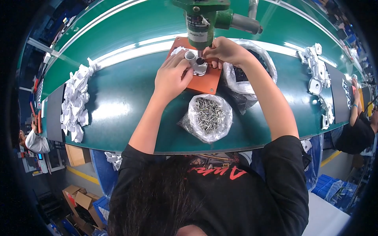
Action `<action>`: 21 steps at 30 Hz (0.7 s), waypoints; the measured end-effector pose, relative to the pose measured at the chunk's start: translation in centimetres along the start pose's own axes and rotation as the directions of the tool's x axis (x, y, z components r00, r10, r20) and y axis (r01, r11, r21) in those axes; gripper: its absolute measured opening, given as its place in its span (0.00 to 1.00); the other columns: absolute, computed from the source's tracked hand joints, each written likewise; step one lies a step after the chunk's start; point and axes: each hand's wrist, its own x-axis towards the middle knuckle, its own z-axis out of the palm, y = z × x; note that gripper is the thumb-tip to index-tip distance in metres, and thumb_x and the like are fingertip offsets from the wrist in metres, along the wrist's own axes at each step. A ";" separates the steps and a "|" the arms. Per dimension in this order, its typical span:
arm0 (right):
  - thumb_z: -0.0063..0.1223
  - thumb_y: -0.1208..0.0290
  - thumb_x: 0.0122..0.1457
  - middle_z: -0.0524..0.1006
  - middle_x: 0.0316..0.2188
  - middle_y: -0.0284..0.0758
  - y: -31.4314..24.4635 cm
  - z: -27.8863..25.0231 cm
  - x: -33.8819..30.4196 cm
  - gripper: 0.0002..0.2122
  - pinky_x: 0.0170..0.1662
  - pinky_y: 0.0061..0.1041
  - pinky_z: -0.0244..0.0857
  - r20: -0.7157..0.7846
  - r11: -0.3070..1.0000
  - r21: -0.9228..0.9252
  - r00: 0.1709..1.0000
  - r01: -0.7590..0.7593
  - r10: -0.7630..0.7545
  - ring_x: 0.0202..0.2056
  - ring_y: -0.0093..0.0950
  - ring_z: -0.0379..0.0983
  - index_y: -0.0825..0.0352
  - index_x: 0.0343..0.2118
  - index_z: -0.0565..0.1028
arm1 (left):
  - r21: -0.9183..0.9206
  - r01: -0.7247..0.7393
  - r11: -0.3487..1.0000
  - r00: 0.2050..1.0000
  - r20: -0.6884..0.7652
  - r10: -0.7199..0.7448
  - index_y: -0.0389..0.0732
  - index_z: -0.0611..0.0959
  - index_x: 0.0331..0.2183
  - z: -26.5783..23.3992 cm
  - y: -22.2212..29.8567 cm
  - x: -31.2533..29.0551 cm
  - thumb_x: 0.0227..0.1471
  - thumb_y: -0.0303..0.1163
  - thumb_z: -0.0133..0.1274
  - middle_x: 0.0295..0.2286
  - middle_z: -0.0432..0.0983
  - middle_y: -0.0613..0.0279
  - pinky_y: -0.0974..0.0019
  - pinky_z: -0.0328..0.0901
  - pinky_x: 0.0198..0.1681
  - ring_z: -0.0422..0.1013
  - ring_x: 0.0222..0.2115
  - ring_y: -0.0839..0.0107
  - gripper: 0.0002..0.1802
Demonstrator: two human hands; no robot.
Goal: Assembling plastic housing components and small inserts using a manual press machine on an assembly line.
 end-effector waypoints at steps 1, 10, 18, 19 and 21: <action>0.56 0.72 0.53 0.74 0.20 0.33 0.0 0.0 0.1 0.07 0.16 0.16 0.63 0.001 1.000 0.000 1.000 0.000 0.000 0.17 0.19 0.70 0.71 0.29 0.74 | -0.003 0.001 1.000 1.000 0.004 -0.001 0.36 0.77 0.31 0.0 0.0 0.0 0.44 0.31 0.53 0.42 0.73 0.52 0.58 0.62 0.51 0.68 0.47 0.57 0.11; 0.59 0.72 0.52 0.72 0.18 0.31 -0.3 0.6 0.0 0.08 0.15 0.16 0.61 0.023 0.996 -0.086 0.999 -0.020 0.022 0.15 0.17 0.68 0.70 0.30 0.73 | 0.007 0.000 1.000 1.000 0.013 0.000 0.36 0.77 0.33 0.3 -0.1 0.0 0.44 0.31 0.53 0.42 0.73 0.52 0.58 0.62 0.52 0.68 0.47 0.56 0.12; 0.50 0.72 0.56 0.71 0.23 0.31 1.9 -1.9 0.0 0.06 0.24 0.22 0.67 -0.107 0.965 0.251 0.993 0.076 -0.050 0.22 0.23 0.71 0.69 0.33 0.71 | 0.000 0.007 1.000 0.999 -0.034 -0.007 0.37 0.77 0.33 -0.1 -0.1 -0.1 0.44 0.31 0.53 0.41 0.73 0.52 0.57 0.62 0.51 0.68 0.46 0.56 0.11; 0.47 0.72 0.56 0.71 0.24 0.34 2.0 -2.8 -0.2 0.06 0.29 0.23 0.67 -0.225 0.904 0.376 0.966 0.205 -0.125 0.26 0.25 0.72 0.69 0.32 0.70 | -0.008 -0.010 1.000 0.999 -0.052 0.010 0.37 0.77 0.32 0.0 -0.3 -0.2 0.44 0.31 0.53 0.41 0.74 0.52 0.57 0.62 0.51 0.68 0.46 0.56 0.11; 0.48 0.69 0.57 0.72 0.26 0.37 2.6 -6.7 0.5 0.08 0.30 0.23 0.67 -0.425 0.794 0.181 0.775 0.580 -0.469 0.28 0.26 0.72 0.69 0.33 0.69 | -0.013 -0.030 0.999 0.997 -0.072 0.029 0.38 0.78 0.32 0.3 -0.5 -0.3 0.44 0.31 0.54 0.40 0.74 0.51 0.56 0.62 0.51 0.69 0.46 0.56 0.11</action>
